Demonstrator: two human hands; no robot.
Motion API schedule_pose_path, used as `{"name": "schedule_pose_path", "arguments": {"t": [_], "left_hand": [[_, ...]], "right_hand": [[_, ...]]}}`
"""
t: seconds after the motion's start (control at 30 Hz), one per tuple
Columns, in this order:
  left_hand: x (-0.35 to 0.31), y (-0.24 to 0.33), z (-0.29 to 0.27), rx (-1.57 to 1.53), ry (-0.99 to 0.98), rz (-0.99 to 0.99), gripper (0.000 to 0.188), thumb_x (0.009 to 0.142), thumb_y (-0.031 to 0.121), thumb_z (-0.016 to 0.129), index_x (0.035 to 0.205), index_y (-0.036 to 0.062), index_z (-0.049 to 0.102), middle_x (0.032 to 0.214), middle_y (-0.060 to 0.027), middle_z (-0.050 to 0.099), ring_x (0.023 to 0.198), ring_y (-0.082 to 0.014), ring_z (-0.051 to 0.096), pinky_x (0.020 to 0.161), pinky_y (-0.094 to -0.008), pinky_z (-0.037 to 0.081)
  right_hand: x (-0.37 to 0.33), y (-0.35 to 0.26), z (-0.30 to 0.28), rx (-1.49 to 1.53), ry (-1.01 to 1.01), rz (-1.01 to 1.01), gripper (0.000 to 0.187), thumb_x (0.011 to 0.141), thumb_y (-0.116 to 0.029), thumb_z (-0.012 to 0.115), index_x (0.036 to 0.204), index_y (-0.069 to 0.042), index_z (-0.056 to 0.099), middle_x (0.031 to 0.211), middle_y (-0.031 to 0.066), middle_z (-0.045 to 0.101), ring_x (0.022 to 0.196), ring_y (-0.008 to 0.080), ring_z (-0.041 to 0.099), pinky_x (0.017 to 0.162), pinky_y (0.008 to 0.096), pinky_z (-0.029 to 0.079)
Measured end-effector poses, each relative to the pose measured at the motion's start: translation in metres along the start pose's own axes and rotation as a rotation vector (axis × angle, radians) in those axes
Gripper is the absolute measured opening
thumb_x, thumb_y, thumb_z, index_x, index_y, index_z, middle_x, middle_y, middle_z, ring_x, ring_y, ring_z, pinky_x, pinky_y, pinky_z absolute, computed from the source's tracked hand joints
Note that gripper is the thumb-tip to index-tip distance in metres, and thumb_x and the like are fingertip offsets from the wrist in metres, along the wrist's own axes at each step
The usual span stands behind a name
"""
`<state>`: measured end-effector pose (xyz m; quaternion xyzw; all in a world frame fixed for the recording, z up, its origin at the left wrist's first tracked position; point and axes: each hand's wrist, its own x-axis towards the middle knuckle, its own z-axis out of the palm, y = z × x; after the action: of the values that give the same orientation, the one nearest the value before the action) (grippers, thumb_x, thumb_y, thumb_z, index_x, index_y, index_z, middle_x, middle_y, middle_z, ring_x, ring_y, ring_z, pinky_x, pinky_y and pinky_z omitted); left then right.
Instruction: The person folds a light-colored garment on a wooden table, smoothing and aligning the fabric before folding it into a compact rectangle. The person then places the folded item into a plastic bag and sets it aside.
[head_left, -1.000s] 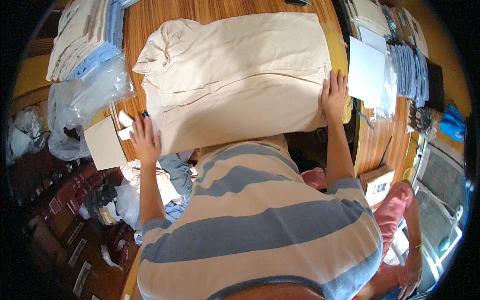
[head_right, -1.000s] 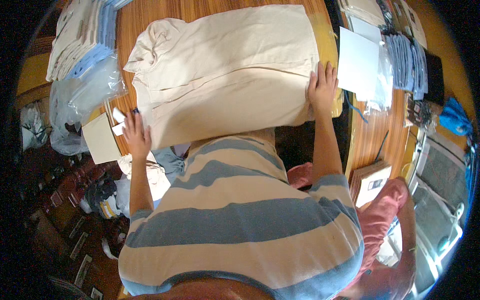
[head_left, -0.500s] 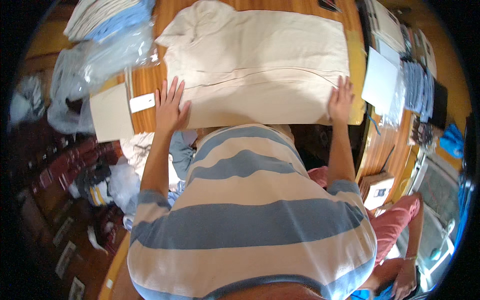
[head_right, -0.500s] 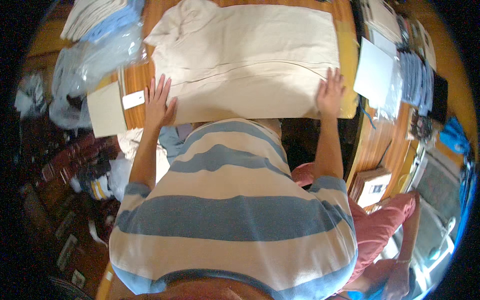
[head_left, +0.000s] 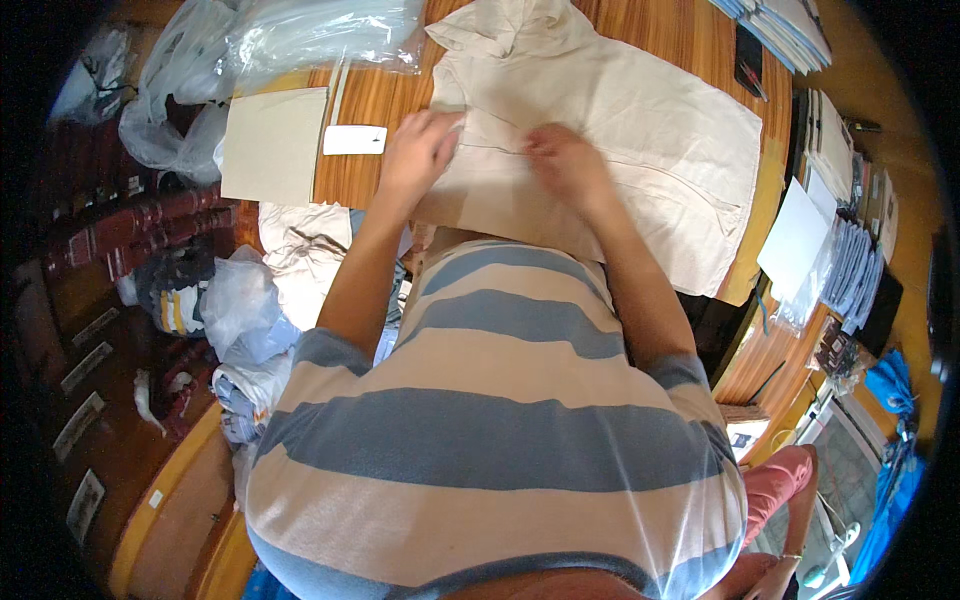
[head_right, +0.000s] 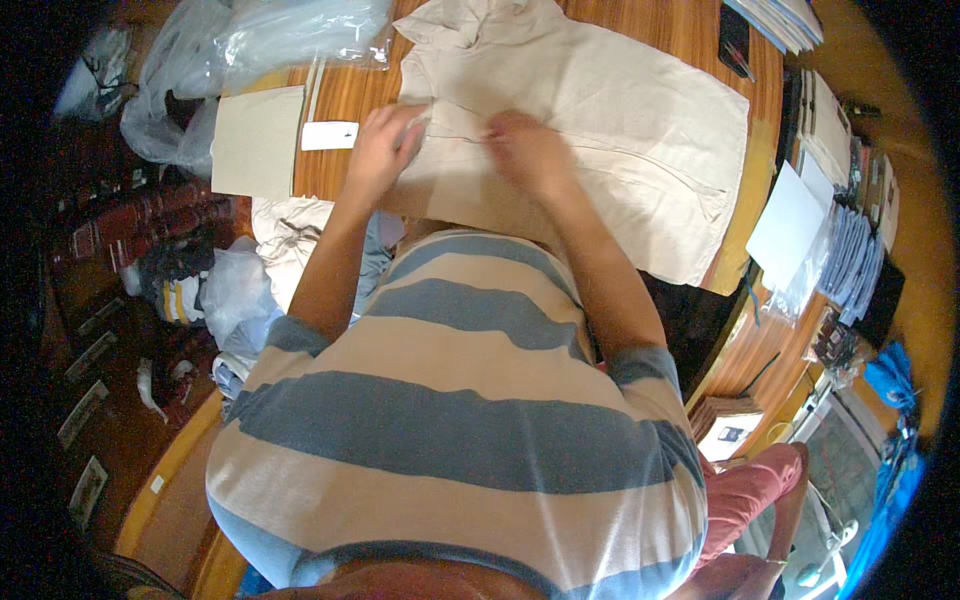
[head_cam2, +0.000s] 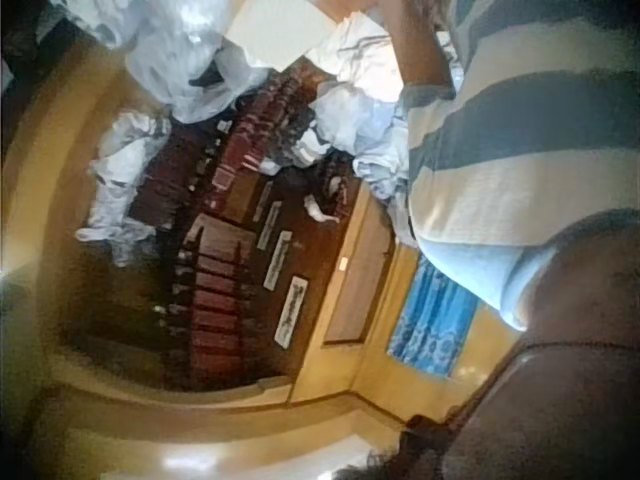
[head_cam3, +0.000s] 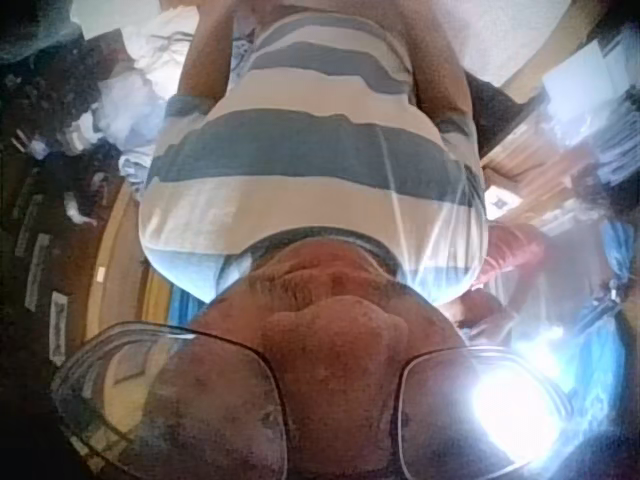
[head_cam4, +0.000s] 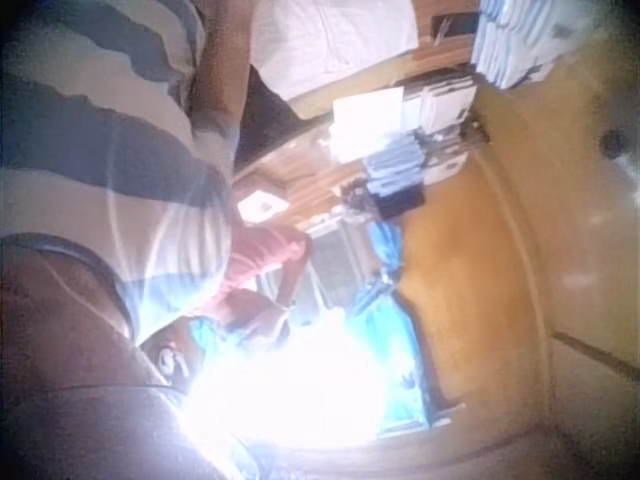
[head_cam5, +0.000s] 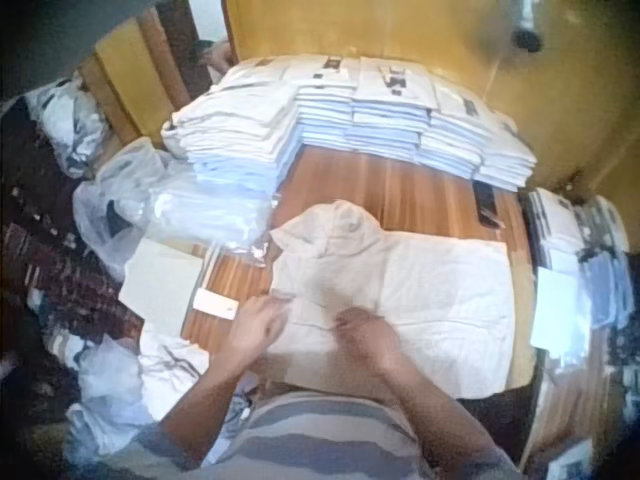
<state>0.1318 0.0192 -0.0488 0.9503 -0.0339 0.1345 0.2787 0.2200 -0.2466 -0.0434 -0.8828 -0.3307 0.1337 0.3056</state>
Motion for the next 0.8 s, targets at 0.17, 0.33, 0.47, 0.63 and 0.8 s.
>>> {"name": "schedule_pose_path", "arguments": {"t": [0.17,0.33,0.47,0.63,0.8], "left_hand": [[0.028,-0.03,0.006,0.01,-0.244,0.273,0.023,0.089,0.009,0.071,0.112,0.0087,0.073,0.121,-0.0065,0.066,0.113,-0.0303,0.061,0.099,-0.0421,0.05],[0.031,-0.046,0.011,0.065,-0.274,0.358,0.026,0.094,0.018,0.065,0.118,0.0076,0.07,0.122,-0.0055,0.065,0.116,-0.0295,0.061,0.099,-0.0411,0.05],[0.026,-0.052,0.021,0.307,-0.278,0.486,0.033,0.096,0.025,0.06,0.122,0.007,0.067,0.126,-0.0055,0.064,0.123,-0.0292,0.058,0.101,-0.0433,0.049],[0.031,-0.034,0.028,0.469,-0.264,0.474,0.033,0.093,0.021,0.059,0.122,0.006,0.066,0.124,-0.0067,0.063,0.123,-0.0297,0.057,0.101,-0.0434,0.048],[0.041,-0.044,0.028,0.298,-0.287,0.448,0.03,0.092,0.015,0.061,0.12,0.0061,0.066,0.119,-0.008,0.063,0.115,-0.0315,0.059,0.1,-0.0434,0.048]], "right_hand": [[0.046,-0.057,0.065,-0.216,-0.11,-0.086,0.034,0.089,-0.029,0.075,0.113,-0.006,0.067,0.117,0.0152,0.068,0.114,0.0332,0.066,0.095,0.048,0.054],[0.048,-0.056,0.055,-0.274,-0.178,-0.03,0.047,0.086,-0.031,0.079,0.121,-0.003,0.064,0.124,0.0161,0.066,0.118,0.0339,0.064,0.099,0.0494,0.052],[0.05,-0.054,0.049,-0.218,-0.196,-0.057,0.047,0.085,-0.033,0.079,0.119,-0.001,0.066,0.125,0.0169,0.066,0.117,0.035,0.064,0.099,0.0501,0.052],[0.052,-0.034,0.054,-0.257,-0.313,-0.109,0.029,0.083,-0.031,0.079,0.097,-0.008,0.07,0.111,0.0153,0.068,0.106,0.0358,0.066,0.089,0.0493,0.053],[0.04,-0.028,0.062,-0.067,-0.048,-0.229,0.02,0.083,-0.025,0.08,0.093,-0.008,0.074,0.111,0.0145,0.067,0.105,0.0346,0.064,0.091,0.0478,0.052]]}}
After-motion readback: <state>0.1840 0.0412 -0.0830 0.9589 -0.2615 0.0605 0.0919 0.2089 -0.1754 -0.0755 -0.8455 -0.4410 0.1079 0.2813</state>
